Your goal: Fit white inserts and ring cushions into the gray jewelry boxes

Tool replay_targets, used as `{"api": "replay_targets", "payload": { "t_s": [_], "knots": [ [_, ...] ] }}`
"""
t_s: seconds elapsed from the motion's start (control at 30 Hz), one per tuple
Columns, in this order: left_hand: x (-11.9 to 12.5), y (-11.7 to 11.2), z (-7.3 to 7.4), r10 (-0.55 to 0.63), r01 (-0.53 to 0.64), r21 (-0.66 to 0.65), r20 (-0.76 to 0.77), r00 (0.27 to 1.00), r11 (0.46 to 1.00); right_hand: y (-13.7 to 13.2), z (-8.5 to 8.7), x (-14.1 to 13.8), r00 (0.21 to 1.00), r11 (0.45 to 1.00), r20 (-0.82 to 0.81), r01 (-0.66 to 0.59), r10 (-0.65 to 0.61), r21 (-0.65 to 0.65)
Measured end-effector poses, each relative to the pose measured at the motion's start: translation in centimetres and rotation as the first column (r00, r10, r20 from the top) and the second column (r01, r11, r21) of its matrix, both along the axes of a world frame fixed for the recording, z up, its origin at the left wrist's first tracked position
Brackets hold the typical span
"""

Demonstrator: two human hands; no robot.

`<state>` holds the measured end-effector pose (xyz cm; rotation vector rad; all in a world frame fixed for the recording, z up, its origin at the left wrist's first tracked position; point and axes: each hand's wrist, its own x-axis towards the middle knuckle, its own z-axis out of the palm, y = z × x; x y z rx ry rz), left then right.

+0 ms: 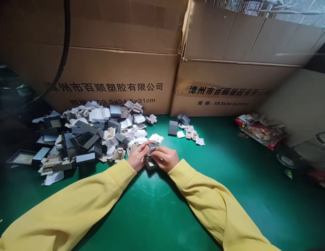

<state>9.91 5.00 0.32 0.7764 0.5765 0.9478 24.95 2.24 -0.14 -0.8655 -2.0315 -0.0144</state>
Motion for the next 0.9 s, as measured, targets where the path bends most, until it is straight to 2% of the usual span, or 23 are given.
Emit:
{"api": "replay_targets", "payload": {
  "t_s": [0.1, 0.23, 0.33, 0.73, 0.9],
  "knots": [
    [0.06, -0.17, -0.03, -0.015, 0.016, 0.037, -0.026, 1.000, 0.999, -0.03, -0.60, 0.00, 0.996, 1.000, 0.088, -0.002, 0.003, -0.016],
    [0.06, -0.23, -0.04, -0.035, 0.039, 0.073, -0.061, 0.998, 0.997, -0.04, -0.49, 0.25, 0.972, 0.997, 0.236, 0.010, 0.008, -0.073],
    [0.05, -0.22, -0.03, -0.037, 0.044, 0.097, -0.071, 0.997, 0.994, 0.03, -0.38, 0.53, 0.958, 0.995, 0.284, 0.005, 0.022, -0.096],
    [-0.02, -0.30, 0.28, -0.039, 0.045, 0.056, -0.112, 0.993, 0.997, 0.05, -0.23, 0.97, 0.941, 0.983, 0.336, 0.021, 0.042, -0.182],
    [-0.09, -0.07, 0.00, -0.012, 0.018, 0.055, -0.110, 0.994, 0.998, -0.24, 0.14, 0.68, 0.954, 0.944, 0.265, -0.050, 0.141, -0.325]
  ]
}}
